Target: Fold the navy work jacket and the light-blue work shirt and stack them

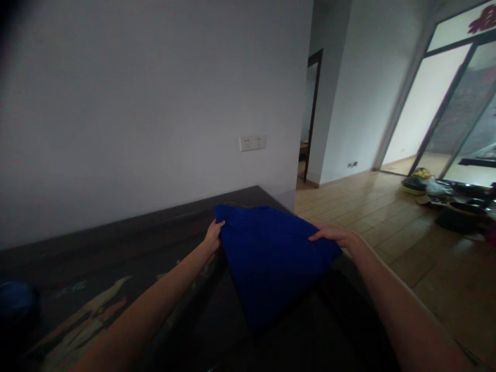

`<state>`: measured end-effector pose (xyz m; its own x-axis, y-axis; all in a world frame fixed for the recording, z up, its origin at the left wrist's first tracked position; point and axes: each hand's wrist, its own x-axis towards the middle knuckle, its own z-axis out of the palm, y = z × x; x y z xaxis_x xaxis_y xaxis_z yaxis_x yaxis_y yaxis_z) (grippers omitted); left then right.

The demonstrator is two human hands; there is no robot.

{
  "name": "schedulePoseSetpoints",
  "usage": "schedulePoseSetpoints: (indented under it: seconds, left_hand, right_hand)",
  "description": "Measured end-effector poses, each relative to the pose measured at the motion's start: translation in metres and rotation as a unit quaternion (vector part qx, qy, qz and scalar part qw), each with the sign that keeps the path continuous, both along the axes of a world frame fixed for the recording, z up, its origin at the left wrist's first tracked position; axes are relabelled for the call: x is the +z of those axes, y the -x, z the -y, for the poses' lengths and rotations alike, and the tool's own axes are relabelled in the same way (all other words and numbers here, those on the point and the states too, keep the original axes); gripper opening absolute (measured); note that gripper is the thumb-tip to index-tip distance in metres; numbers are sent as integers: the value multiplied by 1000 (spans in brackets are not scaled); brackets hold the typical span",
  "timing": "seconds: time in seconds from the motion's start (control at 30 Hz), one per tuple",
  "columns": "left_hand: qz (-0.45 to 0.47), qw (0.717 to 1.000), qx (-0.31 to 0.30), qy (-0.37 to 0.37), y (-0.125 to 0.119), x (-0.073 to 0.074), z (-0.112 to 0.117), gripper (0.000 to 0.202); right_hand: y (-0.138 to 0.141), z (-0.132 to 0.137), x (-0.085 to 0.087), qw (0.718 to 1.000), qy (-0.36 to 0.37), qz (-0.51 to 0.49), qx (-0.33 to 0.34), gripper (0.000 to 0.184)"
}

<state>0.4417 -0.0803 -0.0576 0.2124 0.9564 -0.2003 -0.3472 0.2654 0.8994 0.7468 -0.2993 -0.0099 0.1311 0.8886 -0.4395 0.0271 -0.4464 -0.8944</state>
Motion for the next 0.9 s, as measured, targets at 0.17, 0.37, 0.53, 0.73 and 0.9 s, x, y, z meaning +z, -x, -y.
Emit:
schedulePoseSetpoints:
  seconds: [0.17, 0.37, 0.53, 0.73, 0.9]
  left_hand:
    - [-21, 999, -22, -38, -42, 8, -16, 40]
    - [-77, 993, -34, -83, -65, 1, -30, 68]
    - [-260, 932, -8, -252, -46, -11, -29, 79]
    - [-478, 665, -169, -548, -43, -1, 40, 36]
    - [-400, 558, -342, -642, -40, -3, 120, 54]
  right_hand:
    - [-39, -2, -13, 1000, 7, 28, 5, 58]
    - [-62, 6, -16, 986, -57, 147, -60, 54]
    - [-63, 12, -29, 979, -69, 181, -68, 45]
    - [-65, 10, -40, 972, -76, 208, -79, 43]
    - [-66, 7, -45, 967, -79, 224, -97, 44]
